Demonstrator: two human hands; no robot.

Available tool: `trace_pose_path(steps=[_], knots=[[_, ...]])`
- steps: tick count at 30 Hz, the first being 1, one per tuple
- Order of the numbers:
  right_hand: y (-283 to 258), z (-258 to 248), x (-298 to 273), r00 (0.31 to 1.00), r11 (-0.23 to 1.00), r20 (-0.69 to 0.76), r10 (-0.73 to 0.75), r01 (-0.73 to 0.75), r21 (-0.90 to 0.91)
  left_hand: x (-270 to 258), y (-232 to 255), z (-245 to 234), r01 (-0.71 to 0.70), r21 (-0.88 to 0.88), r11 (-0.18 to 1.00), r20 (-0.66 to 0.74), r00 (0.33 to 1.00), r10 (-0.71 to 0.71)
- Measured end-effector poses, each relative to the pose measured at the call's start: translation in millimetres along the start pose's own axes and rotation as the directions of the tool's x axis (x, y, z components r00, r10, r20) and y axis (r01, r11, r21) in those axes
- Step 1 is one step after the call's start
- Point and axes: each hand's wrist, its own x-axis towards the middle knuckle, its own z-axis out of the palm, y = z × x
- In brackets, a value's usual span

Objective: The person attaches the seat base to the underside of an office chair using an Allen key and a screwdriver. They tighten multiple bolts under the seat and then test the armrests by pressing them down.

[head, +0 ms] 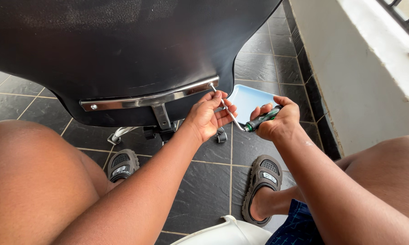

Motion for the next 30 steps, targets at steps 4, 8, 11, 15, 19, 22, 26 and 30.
trace_pose_path(steps=[4, 8, 11, 15, 19, 22, 26, 30], knots=[[5, -1, 17, 0.958, 0.954, 0.021, -0.285, 0.286, -0.09, 3, 1, 4, 0.001, -0.022, 1.0, -0.038, 0.999, -0.002], [23, -10, 17, 0.256, 0.002, 0.323, -0.911, 0.787, -0.616, 10, -15, 10, -0.05, -0.234, 0.971, -0.065, 0.997, 0.036], [28, -18, 8, -0.009, -0.435, 0.594, -0.805, 0.688, -0.58, 19, -30, 19, -0.105, -0.488, 0.867, -0.096, 0.993, 0.066], [35, -34, -2, -0.095, -0.725, 0.872, -0.48, 0.603, -0.333, 24, -32, 23, -0.101, -0.591, 0.801, -0.109, 0.993, 0.044], [29, -35, 2, 0.119, -0.662, 0.899, -0.421, 0.637, -0.394, 19, -28, 28, -0.134, -0.577, 0.806, -0.152, 0.987, 0.055], [31, -36, 14, 0.45, -0.365, 0.76, -0.468, 0.685, -0.63, 17, -25, 35, -0.123, -0.545, 0.829, -0.18, 0.983, 0.027], [40, -38, 32, 0.693, 0.078, 0.617, -0.373, 0.686, -0.724, 12, -19, 36, -0.126, -0.526, 0.841, -0.203, 0.979, 0.019], [44, -45, 50, 0.783, 0.475, 0.585, -0.213, 0.606, -0.638, 13, -19, 39, -0.111, -0.521, 0.846, -0.208, 0.978, 0.0]])
